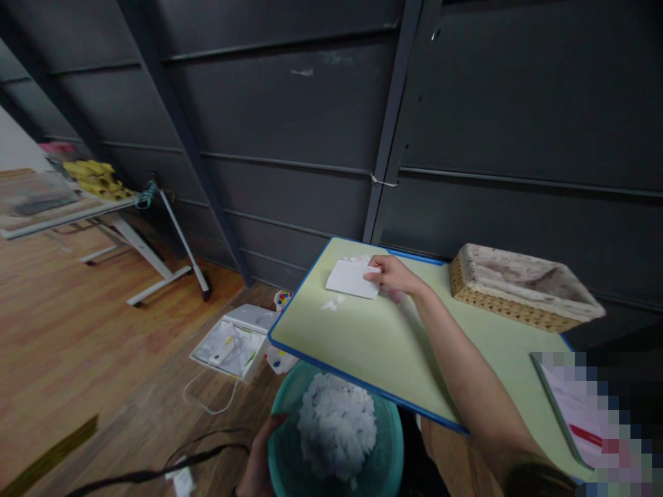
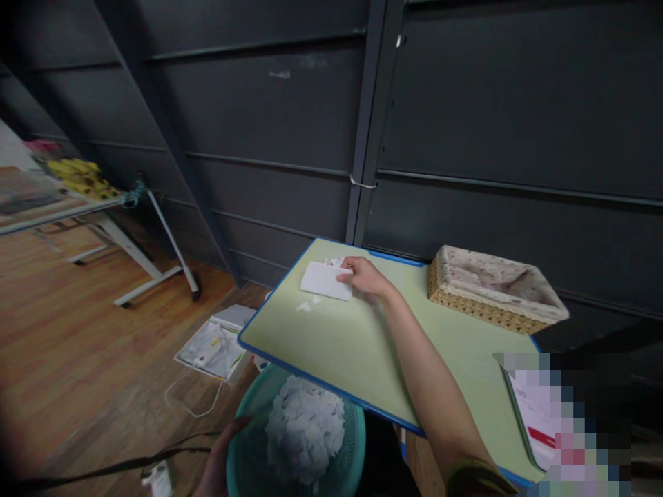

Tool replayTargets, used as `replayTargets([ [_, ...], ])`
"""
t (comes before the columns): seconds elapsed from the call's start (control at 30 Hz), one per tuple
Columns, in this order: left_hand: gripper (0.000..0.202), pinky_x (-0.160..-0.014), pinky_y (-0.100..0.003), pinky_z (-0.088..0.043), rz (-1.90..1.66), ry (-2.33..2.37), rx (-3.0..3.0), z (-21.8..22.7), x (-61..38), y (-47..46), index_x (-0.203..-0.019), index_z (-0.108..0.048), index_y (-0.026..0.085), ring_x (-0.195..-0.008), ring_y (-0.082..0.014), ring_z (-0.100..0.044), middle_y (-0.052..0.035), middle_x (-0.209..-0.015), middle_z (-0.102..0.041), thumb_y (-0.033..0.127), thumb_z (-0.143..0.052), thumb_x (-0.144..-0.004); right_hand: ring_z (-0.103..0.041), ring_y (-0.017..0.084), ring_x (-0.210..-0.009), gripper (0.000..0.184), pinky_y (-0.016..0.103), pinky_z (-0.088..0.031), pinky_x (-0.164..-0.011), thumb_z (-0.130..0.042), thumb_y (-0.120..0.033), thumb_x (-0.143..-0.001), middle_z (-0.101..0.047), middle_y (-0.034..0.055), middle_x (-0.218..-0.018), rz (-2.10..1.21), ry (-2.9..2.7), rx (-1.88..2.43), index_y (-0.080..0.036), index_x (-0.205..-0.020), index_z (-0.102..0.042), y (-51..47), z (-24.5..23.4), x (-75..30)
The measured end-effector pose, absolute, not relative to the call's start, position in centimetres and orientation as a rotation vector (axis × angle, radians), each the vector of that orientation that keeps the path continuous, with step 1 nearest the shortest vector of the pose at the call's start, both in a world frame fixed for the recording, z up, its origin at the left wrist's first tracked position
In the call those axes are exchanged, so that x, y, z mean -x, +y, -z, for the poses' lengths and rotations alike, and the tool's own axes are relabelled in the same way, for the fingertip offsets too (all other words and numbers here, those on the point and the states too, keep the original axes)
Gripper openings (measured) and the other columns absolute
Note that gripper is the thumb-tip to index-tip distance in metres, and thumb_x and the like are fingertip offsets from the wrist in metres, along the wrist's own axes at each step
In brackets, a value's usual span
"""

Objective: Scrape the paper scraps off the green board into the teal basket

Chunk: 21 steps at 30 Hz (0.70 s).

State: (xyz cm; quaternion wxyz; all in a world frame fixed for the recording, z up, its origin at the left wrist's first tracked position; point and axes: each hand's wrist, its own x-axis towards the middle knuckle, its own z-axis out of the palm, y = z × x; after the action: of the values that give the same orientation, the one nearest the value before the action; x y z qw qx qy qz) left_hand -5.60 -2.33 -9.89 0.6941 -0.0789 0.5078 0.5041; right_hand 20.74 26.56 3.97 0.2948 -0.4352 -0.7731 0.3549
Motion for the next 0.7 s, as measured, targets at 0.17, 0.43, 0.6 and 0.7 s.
replayTargets([
  [0.17,0.011,-0.058,-0.033,-0.057,-1.151,1.163,0.076,9.2,6.2,-2.6,-0.064,-0.070,0.016,-0.054,-0.0232,-0.071,-0.0029,-0.053,-0.075,0.020,-0.070,-0.073,-0.049,0.015,-0.062,0.018,0.026,-0.035,-0.057,-0.060,-0.036,-0.070,-0.058,0.0007,-0.065,-0.679,-2.010,1.252,-0.018,-0.069,-0.057,23.6,-3.3,-21.6],
  [0.43,0.010,-0.073,-0.038,-0.058,-1.206,1.145,-0.015,8.1,6.1,-2.7,-0.080,-0.072,0.012,-0.072,-0.0282,-0.076,-0.0079,-0.069,-0.080,0.019,-0.070,-0.072,-0.052,0.016,-0.065,0.014,0.025,-0.035,-0.061,-0.055,-0.030,-0.076,-0.063,0.0020,-0.071,-0.474,-2.110,1.246,-0.018,-0.072,-0.060,19.5,-2.5,-22.6],
  [0.6,0.017,-0.070,-0.040,-0.059,-1.166,1.173,-0.099,7.4,6.0,-2.7,-0.090,-0.072,0.013,-0.070,-0.0278,-0.076,-0.0061,-0.065,-0.079,0.024,-0.065,-0.079,-0.053,0.018,-0.063,0.016,0.028,-0.036,-0.062,-0.052,-0.028,-0.082,-0.066,0.0054,-0.073,-0.327,-2.048,1.308,-0.017,-0.079,-0.063,18.4,-1.3,-21.8],
  [0.7,0.015,-0.065,-0.038,-0.059,-1.174,1.215,-0.163,6.6,5.9,-2.7,-0.084,-0.071,0.014,-0.059,-0.0250,-0.073,-0.0056,-0.062,-0.077,0.026,-0.062,-0.082,-0.056,0.019,-0.064,0.019,0.029,-0.037,-0.063,-0.050,-0.027,-0.085,-0.068,0.0067,-0.074,-0.295,-2.095,1.272,-0.018,-0.081,-0.066,17.3,-0.5,-21.0],
])
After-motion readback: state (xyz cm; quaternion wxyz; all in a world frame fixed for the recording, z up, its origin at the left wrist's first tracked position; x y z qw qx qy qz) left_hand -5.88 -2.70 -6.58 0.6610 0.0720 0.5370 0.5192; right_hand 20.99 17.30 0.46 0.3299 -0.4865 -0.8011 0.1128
